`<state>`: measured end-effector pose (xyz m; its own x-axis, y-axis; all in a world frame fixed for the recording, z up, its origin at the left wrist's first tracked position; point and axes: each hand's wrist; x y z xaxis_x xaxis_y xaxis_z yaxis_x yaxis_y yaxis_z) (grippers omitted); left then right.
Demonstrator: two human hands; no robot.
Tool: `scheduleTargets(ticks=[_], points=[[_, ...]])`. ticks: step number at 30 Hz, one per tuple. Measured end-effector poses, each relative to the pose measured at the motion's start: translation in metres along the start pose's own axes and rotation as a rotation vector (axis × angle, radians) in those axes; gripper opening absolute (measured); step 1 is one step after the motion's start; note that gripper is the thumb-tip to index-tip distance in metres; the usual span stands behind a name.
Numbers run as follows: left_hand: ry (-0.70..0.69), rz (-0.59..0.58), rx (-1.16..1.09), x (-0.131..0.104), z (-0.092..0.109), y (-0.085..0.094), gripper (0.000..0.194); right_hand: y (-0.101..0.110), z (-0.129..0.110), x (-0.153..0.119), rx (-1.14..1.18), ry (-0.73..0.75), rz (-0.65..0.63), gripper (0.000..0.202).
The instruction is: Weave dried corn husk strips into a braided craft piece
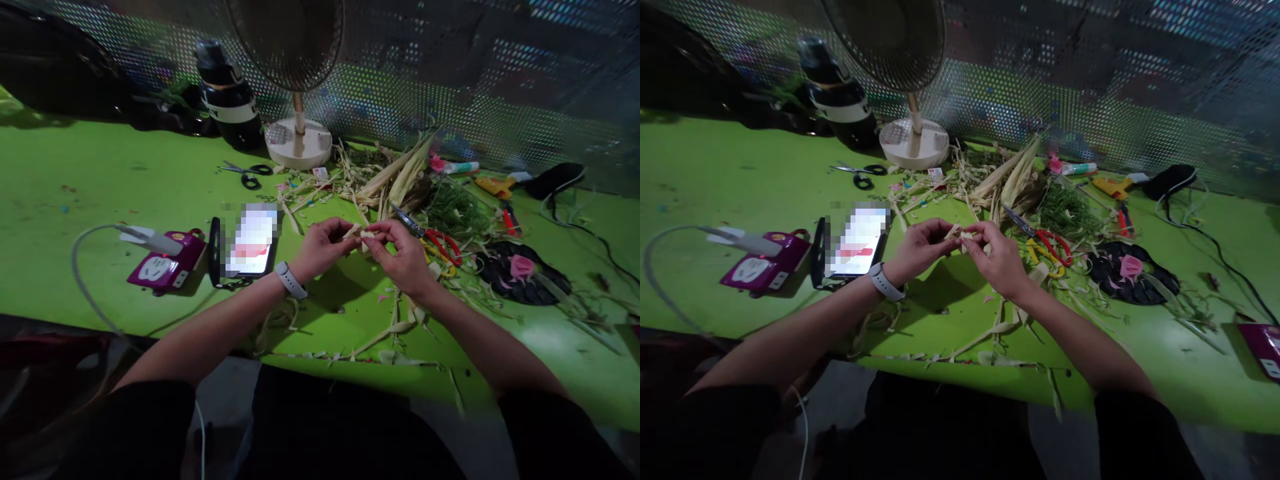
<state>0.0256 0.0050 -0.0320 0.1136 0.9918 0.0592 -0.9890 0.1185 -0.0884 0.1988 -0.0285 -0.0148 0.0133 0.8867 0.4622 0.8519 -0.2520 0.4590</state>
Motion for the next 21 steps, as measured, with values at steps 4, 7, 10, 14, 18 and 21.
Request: scheduleTargets(ticks=[4, 7, 10, 14, 18, 21], points=[[0.003, 0.011, 0.001, 0.0010, -0.0014, -0.0001, 0.037, -0.0014, -0.0004, 0.0002, 0.035, -0.044, 0.039, 0.029], [-0.043, 0.013, 0.015, 0.0007, -0.0035, -0.0006, 0.036, -0.0025, -0.0016, 0.0005, 0.032, -0.024, 0.016, 0.021], [-0.078, 0.016, 0.022, -0.0010, -0.0052, -0.0013, 0.032, -0.0025, -0.0023, 0.0010, 0.020, -0.010, 0.033, 0.020], [-0.119, -0.002, 0.077, -0.0022, -0.0059, -0.0005, 0.029, -0.0009, -0.0018, 0.0016, -0.014, 0.073, 0.015, 0.018], [-0.171, -0.008, 0.153, -0.0029, -0.0043, 0.0010, 0.024, -0.0001, -0.0014, 0.0019, -0.056, 0.110, -0.033, 0.018], [-0.228, -0.001, 0.217, -0.0056, -0.0020, 0.0005, 0.020, -0.0005, -0.0005, 0.0021, -0.055, -0.020, 0.030, 0.030]])
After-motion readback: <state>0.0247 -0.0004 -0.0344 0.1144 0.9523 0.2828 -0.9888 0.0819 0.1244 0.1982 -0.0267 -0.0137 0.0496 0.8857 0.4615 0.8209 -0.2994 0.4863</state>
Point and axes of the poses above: each hand's wrist, its own x-axis towards the middle knuckle, its own y-axis out of the back of the hand, z = x × y, and after that the axes turned 12 degrees about z, right-handed
